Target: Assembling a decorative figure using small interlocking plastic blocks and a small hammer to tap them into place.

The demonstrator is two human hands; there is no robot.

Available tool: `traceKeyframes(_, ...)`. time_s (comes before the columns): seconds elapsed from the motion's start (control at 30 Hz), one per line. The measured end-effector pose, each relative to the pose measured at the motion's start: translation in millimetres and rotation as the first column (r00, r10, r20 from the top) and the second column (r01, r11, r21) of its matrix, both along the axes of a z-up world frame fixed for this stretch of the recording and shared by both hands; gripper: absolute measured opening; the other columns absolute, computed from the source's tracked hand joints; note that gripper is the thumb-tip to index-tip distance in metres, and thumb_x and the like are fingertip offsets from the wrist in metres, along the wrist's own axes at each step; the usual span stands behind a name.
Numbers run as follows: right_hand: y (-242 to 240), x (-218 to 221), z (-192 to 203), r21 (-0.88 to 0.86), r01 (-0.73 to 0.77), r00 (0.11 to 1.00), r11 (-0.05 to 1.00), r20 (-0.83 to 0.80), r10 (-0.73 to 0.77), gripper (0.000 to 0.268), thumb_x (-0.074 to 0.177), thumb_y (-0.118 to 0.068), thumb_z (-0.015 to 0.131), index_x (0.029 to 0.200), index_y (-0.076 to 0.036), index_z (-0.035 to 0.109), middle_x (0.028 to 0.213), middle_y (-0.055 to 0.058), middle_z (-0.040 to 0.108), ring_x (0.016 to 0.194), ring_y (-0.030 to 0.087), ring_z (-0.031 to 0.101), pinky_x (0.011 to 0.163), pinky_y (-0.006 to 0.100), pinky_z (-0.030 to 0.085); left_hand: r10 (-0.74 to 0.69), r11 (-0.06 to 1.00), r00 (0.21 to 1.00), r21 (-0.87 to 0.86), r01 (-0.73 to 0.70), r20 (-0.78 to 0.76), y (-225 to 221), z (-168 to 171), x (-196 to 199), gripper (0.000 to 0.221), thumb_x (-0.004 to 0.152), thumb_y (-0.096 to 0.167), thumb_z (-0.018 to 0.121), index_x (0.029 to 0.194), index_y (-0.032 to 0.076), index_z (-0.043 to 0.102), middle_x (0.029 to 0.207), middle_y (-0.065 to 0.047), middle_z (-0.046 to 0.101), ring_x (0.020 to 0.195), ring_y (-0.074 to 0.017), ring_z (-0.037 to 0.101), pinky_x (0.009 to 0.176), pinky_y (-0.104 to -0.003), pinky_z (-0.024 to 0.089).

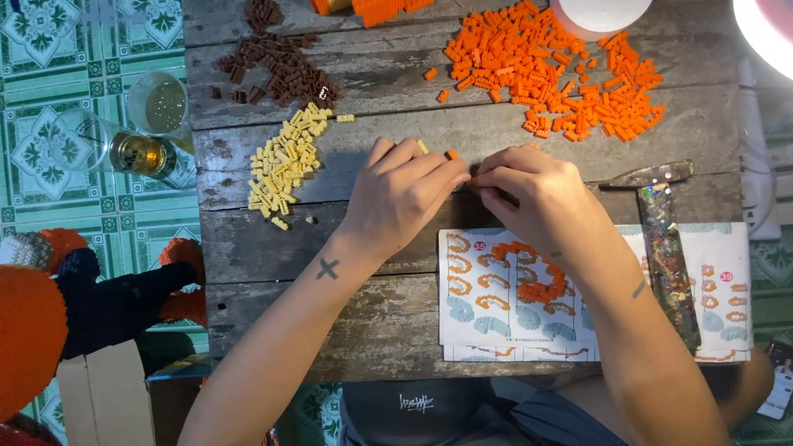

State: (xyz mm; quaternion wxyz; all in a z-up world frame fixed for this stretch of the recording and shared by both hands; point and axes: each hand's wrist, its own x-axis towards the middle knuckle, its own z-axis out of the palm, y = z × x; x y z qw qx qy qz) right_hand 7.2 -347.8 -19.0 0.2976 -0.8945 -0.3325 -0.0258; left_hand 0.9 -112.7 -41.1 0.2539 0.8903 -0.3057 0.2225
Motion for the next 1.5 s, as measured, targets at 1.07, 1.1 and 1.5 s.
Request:
traceKeyframes(1.07,13,2,-7,0.141,-0.042,0.998,0.989,0.052,0.035,0.003,0.099,0.009,0.084,0.101,0.010,0.083,0.105,0.023,0.081,0.095,0.040,0.081,0.083,0.044,0.066,-0.008,1.000,0.994,-0.004,0.008,-0.108,19,-6,6,0.008,0.099,0.020,0.087,0.094,0.015,0.087,0.098,-0.003,0.076,0.092,-0.0231,0.064,0.077,-0.040,0.046)
traceKeyframes(1.1,13,2,-9,0.140,-0.042,0.998,0.989,0.050,0.035,0.003,0.099,0.009,0.084,0.101,0.010,0.083,0.105,0.023,0.081,0.095,0.040,0.081,0.083,0.044,0.066,-0.009,1.000,0.994,-0.005,0.009,-0.109,19,-6,6,0.008,0.099,0.020,0.087,0.094,0.015,0.087,0.098,-0.003,0.076,0.092,-0.0231,0.064,0.077,-0.040,0.046)
traceKeyframes(1.5,16,2,-10,0.132,-0.042,0.996,0.990,0.080,0.032,0.003,0.100,0.008,0.084,0.103,0.010,0.083,0.106,0.024,0.080,0.097,0.040,0.080,0.084,0.045,0.067,0.002,1.000,0.996,-0.006,-0.002,-0.089,17,-6,7,0.010,0.099,0.020,0.086,0.091,0.015,0.086,0.097,-0.002,0.075,0.090,-0.0228,0.065,0.076,-0.038,0.046)
